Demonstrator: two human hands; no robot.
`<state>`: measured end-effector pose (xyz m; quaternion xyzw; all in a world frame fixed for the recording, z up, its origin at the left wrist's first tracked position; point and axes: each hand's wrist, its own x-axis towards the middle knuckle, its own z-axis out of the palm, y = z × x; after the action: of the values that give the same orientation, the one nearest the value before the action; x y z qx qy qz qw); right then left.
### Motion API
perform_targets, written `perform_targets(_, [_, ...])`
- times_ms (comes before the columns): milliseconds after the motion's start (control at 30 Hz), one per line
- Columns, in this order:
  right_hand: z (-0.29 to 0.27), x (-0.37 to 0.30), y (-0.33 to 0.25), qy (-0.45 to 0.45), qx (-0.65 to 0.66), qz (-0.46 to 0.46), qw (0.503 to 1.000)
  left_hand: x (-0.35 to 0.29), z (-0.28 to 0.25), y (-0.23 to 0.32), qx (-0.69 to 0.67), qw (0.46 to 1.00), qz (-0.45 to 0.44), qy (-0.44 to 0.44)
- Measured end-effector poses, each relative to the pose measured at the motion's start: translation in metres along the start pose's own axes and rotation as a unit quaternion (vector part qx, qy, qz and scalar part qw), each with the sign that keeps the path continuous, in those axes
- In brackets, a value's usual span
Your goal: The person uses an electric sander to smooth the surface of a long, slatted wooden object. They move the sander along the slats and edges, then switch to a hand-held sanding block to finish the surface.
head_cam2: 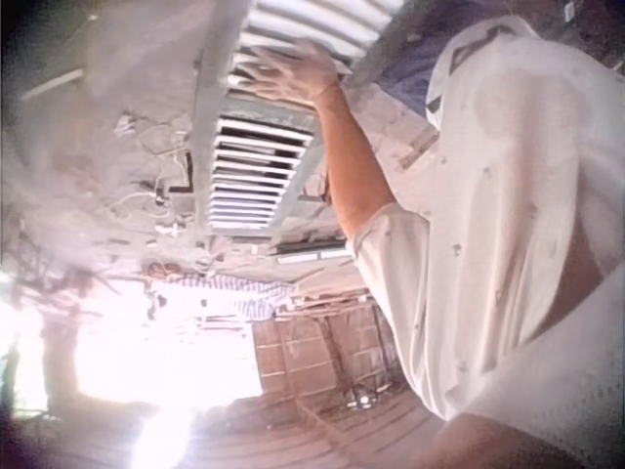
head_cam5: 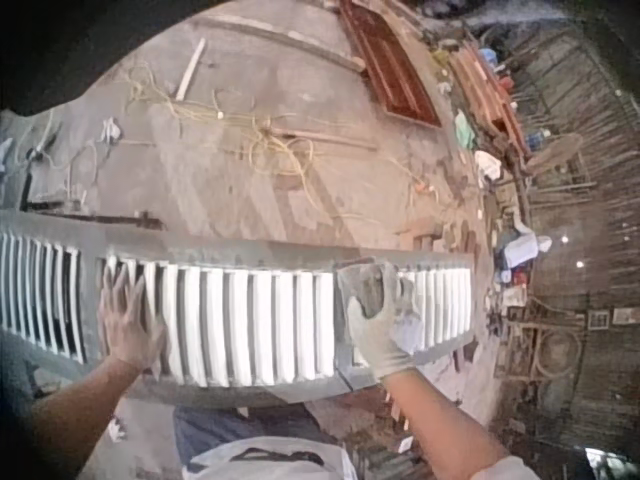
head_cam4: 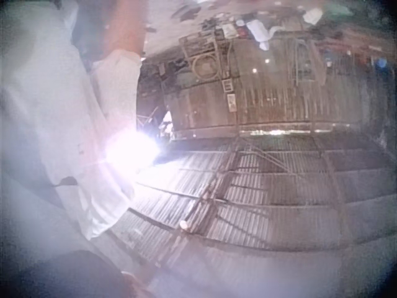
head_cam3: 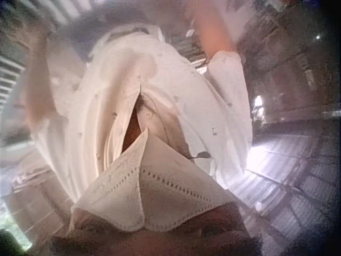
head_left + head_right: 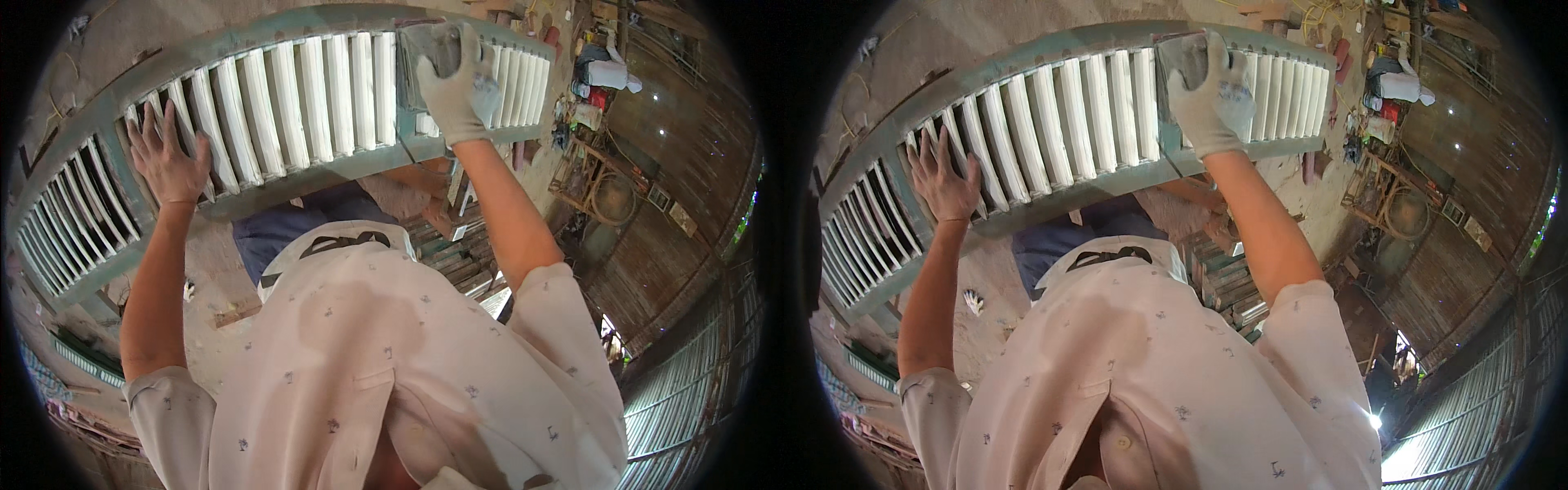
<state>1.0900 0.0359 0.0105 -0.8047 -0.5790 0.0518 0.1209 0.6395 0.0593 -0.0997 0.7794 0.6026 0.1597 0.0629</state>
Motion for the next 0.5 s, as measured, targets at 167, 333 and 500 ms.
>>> perform_targets(167, [0.010, 0.069, -0.023, 0.076, -0.190, -0.049, 0.978, 0.001, -0.013, 0.004, 0.094, 0.982, -0.073, -0.146])
perform_targets(333, [-0.027, 0.094, -0.042, -0.055, -0.056, 0.024, 0.997, 0.013, -0.023, 0.043, 0.077, 0.971, -0.114, -0.193])
perform_targets(500, [-0.019, 0.031, -0.005, -0.083, -0.009, 0.075, 0.994, -0.011, 0.015, -0.008, 0.101, 0.991, 0.044, -0.080])
